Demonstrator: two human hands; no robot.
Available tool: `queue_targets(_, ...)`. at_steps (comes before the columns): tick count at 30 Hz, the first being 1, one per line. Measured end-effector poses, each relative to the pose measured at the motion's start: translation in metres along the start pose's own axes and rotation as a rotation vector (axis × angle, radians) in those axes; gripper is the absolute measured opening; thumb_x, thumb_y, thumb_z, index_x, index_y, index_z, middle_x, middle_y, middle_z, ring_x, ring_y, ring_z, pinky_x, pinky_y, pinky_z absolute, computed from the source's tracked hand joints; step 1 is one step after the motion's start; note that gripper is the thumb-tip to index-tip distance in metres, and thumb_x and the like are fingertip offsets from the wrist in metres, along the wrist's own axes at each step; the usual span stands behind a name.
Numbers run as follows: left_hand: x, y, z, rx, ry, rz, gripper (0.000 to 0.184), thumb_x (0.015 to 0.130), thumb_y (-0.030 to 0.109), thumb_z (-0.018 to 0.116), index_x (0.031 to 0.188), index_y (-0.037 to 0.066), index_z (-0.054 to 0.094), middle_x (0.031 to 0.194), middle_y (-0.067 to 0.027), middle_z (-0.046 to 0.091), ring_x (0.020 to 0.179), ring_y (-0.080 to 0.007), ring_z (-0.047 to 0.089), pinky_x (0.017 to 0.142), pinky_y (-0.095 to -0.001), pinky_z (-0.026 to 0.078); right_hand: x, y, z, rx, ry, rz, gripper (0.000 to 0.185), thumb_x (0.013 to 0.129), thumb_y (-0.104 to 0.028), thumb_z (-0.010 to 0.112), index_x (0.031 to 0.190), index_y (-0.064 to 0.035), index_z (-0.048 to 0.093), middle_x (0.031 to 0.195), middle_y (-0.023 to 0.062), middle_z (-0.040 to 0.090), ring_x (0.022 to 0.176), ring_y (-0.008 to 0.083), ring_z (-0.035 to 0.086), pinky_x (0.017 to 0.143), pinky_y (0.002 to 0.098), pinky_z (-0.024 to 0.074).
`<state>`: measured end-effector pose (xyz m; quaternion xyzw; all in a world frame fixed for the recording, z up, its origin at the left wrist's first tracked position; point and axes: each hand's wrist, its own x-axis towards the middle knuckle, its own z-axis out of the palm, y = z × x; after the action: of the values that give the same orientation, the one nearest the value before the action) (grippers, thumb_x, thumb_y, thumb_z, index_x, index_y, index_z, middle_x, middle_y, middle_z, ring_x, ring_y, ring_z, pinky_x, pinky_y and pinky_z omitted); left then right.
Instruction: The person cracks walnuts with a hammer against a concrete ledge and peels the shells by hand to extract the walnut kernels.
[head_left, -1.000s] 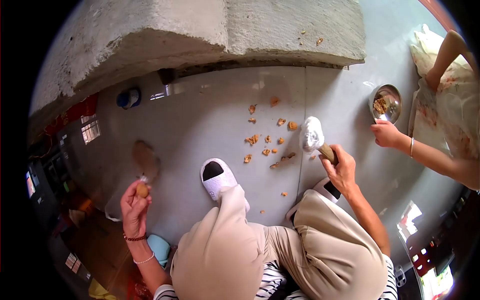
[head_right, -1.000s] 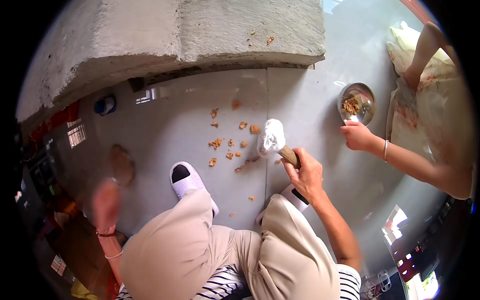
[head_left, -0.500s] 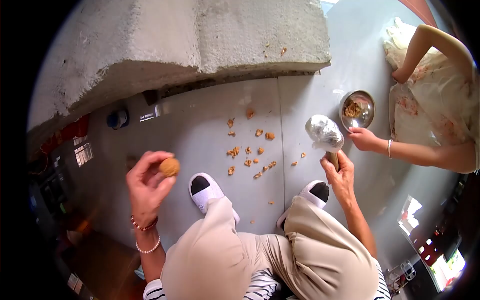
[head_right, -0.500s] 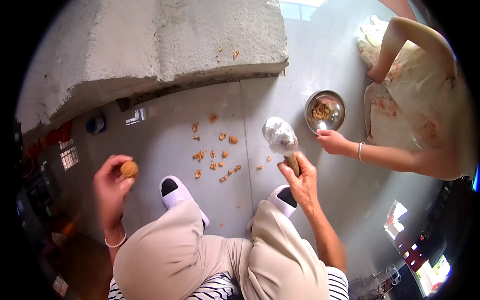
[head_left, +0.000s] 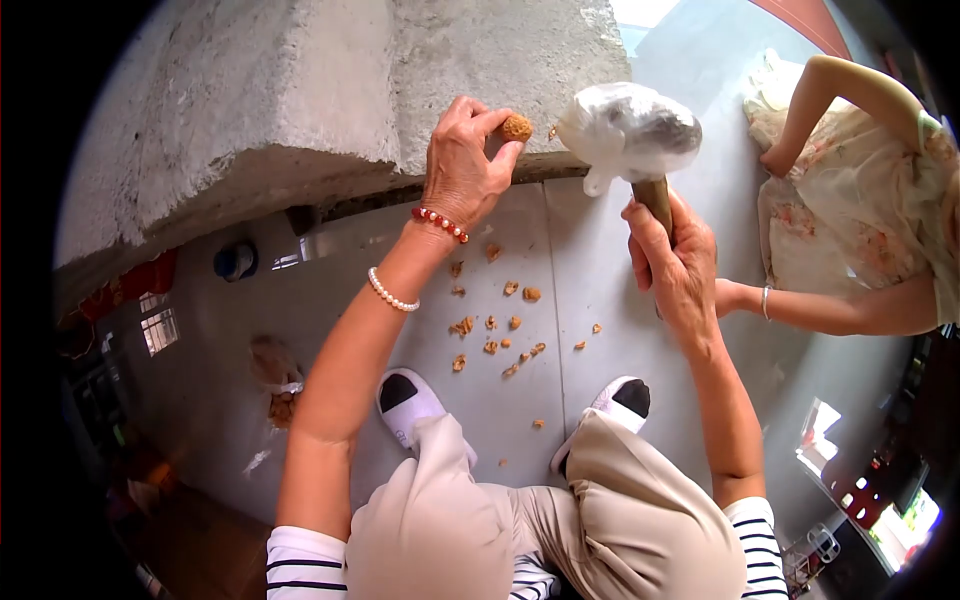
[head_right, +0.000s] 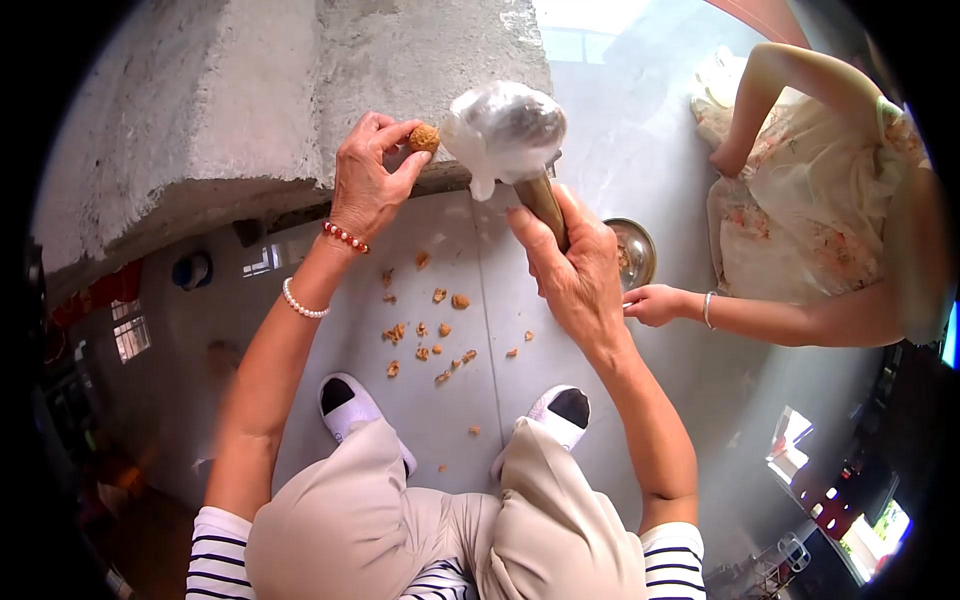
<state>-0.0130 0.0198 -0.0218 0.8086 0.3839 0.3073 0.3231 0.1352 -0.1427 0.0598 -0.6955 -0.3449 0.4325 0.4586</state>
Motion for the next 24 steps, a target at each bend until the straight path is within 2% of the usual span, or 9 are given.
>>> queue_targets(3, 0.0, 0.001, -0.002, 0.015, 0.02, -0.001, 0.025, 0.069, 0.008, 0.068, 0.093, 0.001, 0.065, 0.082, -0.0099, 0.055, 0.075, -0.0223, 0.055, 0.07, -0.0332, 0.048, 0.02, -0.005, 0.011, -0.042, -0.002, 0.032, 0.035, 0.089, -0.039, 0.057, 0.081, -0.0048, 0.054, 0.054, -0.0031, 0.043, 0.046, 0.0044, 0.042, 0.041, 0.0217, 0.0343)
queue_targets(6, 0.0, 0.004, -0.005, -0.028, 0.004, -0.078, 0.026, 0.072, 0.009, 0.068, 0.098, 0.004, 0.064, 0.084, -0.005, 0.057, 0.07, -0.0138, 0.058, 0.068, -0.0267, 0.05, 0.034, 0.007, 0.017, -0.034, -0.053, 0.032, 0.035, 0.09, -0.039, 0.056, 0.081, -0.0053, 0.055, 0.054, -0.0031, 0.043, 0.045, 0.0048, 0.041, 0.04, 0.0231, 0.034)
queue_targets(11, 0.002, 0.003, -0.002, -0.027, 0.035, -0.052, 0.025, 0.072, 0.009, 0.068, 0.096, 0.005, 0.062, 0.085, -0.0057, 0.059, 0.069, -0.0144, 0.059, 0.068, -0.027, 0.051, 0.037, -0.001, 0.011, 0.045, 0.044, 0.085, 0.034, 0.091, -0.038, 0.055, 0.08, -0.006, 0.054, 0.052, -0.0039, 0.042, 0.041, 0.0031, 0.037, 0.036, 0.0201, 0.0292)
queue_targets(15, 0.0, 0.003, 0.001, -0.012, 0.063, 0.009, 0.028, 0.07, 0.011, 0.073, 0.095, 0.006, 0.062, 0.086, -0.0059, 0.059, 0.071, -0.015, 0.06, 0.068, -0.027, 0.052, 0.04, -0.009, -0.002, 0.078, 0.106, -0.012, 0.032, 0.093, -0.035, 0.052, 0.083, -0.0052, 0.055, 0.05, -0.0036, 0.04, 0.037, 0.0025, 0.034, 0.034, 0.0185, 0.0253)
queue_targets(17, -0.001, 0.001, 0.003, 0.01, 0.098, 0.041, 0.027, 0.069, 0.012, 0.075, 0.093, 0.006, 0.062, 0.084, -0.0053, 0.06, 0.07, -0.015, 0.061, 0.065, -0.0263, 0.052, 0.04, -0.009, -0.002, 0.068, 0.094, 0.005, 0.032, 0.093, -0.035, 0.052, 0.083, -0.005, 0.055, 0.05, -0.0036, 0.041, 0.037, 0.0025, 0.033, 0.034, 0.0185, 0.0248)
queue_targets(19, 0.0, 0.006, 0.003, -0.035, 0.109, -0.047, 0.027, 0.07, 0.013, 0.076, 0.092, 0.005, 0.063, 0.083, -0.0047, 0.061, 0.068, -0.0148, 0.061, 0.064, -0.0261, 0.052, 0.037, -0.007, 0.004, 0.056, 0.085, 0.044, 0.032, 0.093, -0.035, 0.052, 0.082, -0.0048, 0.055, 0.049, -0.0034, 0.04, 0.036, 0.0026, 0.033, 0.034, 0.0189, 0.0245)
queue_targets(20, -0.001, 0.007, 0.003, -0.056, 0.115, -0.093, 0.026, 0.07, 0.013, 0.076, 0.091, 0.005, 0.063, 0.082, -0.0043, 0.061, 0.067, -0.0147, 0.061, 0.063, -0.026, 0.052, 0.037, -0.001, 0.005, 0.064, 0.048, 0.061, 0.033, 0.091, -0.039, 0.056, 0.081, -0.007, 0.054, 0.051, -0.0042, 0.042, 0.039, 0.0026, 0.035, 0.034, 0.0194, 0.0282)
queue_targets(24, 0.001, -0.006, 0.006, -0.02, 0.144, 0.018, 0.028, 0.069, 0.018, 0.078, 0.089, 0.005, 0.063, 0.079, -0.0038, 0.061, 0.067, -0.0155, 0.06, 0.063, -0.0278, 0.051, 0.036, 0.01, 0.02, -0.074, 0.011, 0.062, 0.035, 0.09, -0.039, 0.056, 0.078, -0.0064, 0.053, 0.054, -0.0034, 0.042, 0.046, 0.004, 0.04, 0.04, 0.0222, 0.0331)
